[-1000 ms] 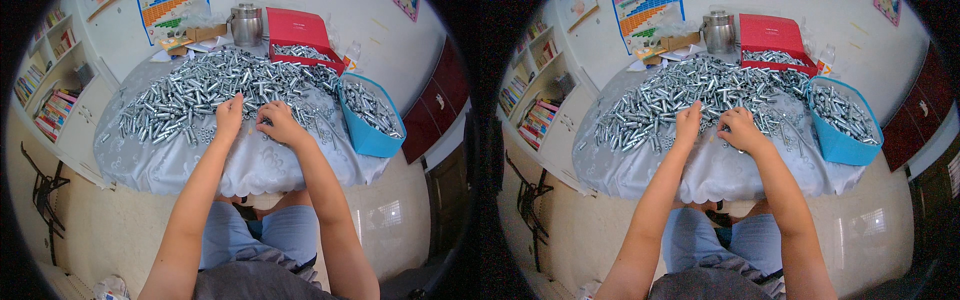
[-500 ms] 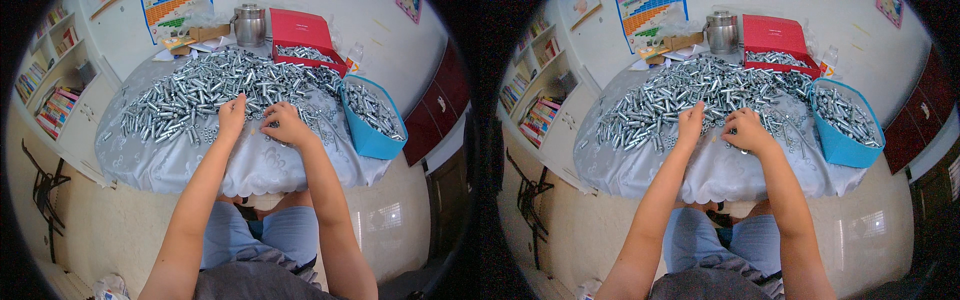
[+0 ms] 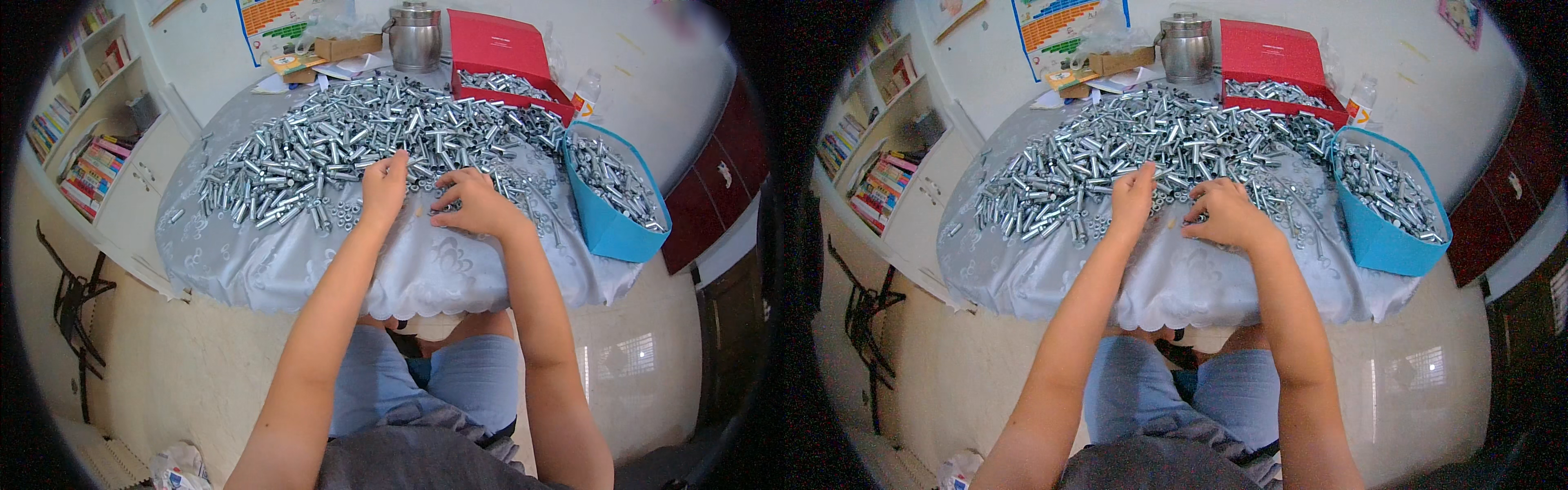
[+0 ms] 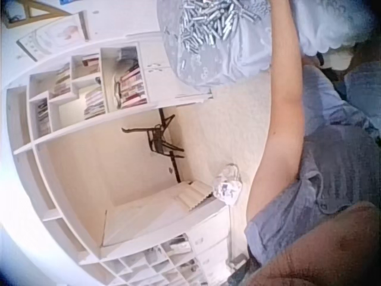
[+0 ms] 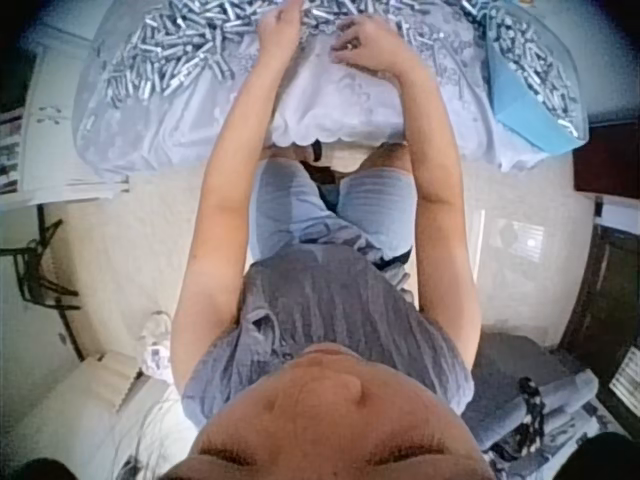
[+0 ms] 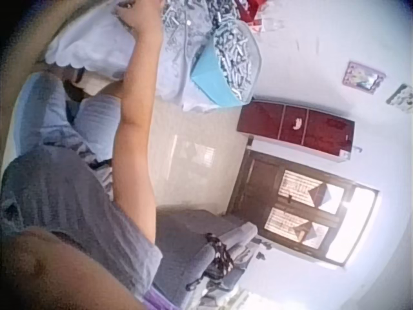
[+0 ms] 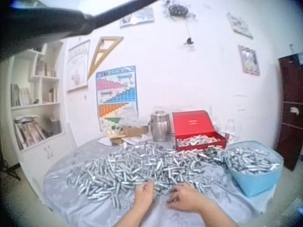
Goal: The person repeatedly picks up bolts and washers from a large pile on a table, threads the washers onto the bolts, and places the assembled fasteners into a blue bin. The task continues throughout the clip with consistent hand movements and no tool use.
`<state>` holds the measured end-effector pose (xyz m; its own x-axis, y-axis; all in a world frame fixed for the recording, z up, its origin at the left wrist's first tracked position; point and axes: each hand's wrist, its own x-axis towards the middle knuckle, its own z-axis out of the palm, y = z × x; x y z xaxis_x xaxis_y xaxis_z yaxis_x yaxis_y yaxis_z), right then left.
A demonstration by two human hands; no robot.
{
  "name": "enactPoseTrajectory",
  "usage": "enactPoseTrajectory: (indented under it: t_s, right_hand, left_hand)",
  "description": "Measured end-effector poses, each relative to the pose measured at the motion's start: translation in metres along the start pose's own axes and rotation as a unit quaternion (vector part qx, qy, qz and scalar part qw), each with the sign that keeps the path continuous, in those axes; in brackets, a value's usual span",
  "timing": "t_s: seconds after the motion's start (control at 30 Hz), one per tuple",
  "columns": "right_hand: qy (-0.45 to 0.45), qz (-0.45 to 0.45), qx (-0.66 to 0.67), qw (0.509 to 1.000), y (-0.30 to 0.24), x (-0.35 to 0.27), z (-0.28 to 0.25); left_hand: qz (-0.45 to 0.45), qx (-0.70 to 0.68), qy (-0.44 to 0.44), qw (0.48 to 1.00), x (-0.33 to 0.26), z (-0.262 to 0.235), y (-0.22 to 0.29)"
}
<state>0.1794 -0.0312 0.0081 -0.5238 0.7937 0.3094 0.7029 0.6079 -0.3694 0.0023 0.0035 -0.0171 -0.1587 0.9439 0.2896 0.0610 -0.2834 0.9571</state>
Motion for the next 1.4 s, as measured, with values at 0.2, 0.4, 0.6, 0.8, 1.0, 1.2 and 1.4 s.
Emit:
enactPoseTrajectory:
  t_s: [0.2,0.4,0.6,0.8,1.0,1.2,1.4]
  right_hand:
    - [-0.012,0.036,-0.028,0.999,-0.01,0.005,-0.001]
    - [0.02,-0.045,-0.066,0.997,-0.009,0.003,0.003]
    - [0.069,-0.109,-0.121,0.984,-0.004,0.007,0.01]
    - [0.171,-0.037,0.1,0.98,-0.002,0.011,0.006]
    - [0.156,0.058,0.374,0.912,0.0,0.016,0.007]
    - [0.154,0.06,0.417,0.894,0.0,0.017,0.009]
    - [0.137,0.066,0.353,0.923,0.009,0.016,0.008]
  left_hand:
    - [0.045,0.005,0.033,0.998,0.0,0.005,-0.002]
    - [0.045,0.006,0.026,0.999,0.0,0.007,-0.003]
    - [0.045,0.024,0.023,0.998,0.0,0.005,-0.002]
    - [0.017,0.019,-0.001,1.0,0.003,0.003,-0.008]
    - [-0.042,-0.017,-0.063,0.997,0.001,0.006,-0.005]
    - [-0.069,-0.053,-0.114,0.99,-0.008,0.011,0.006]
    - [-0.074,-0.058,-0.099,0.991,-0.006,0.009,0.004]
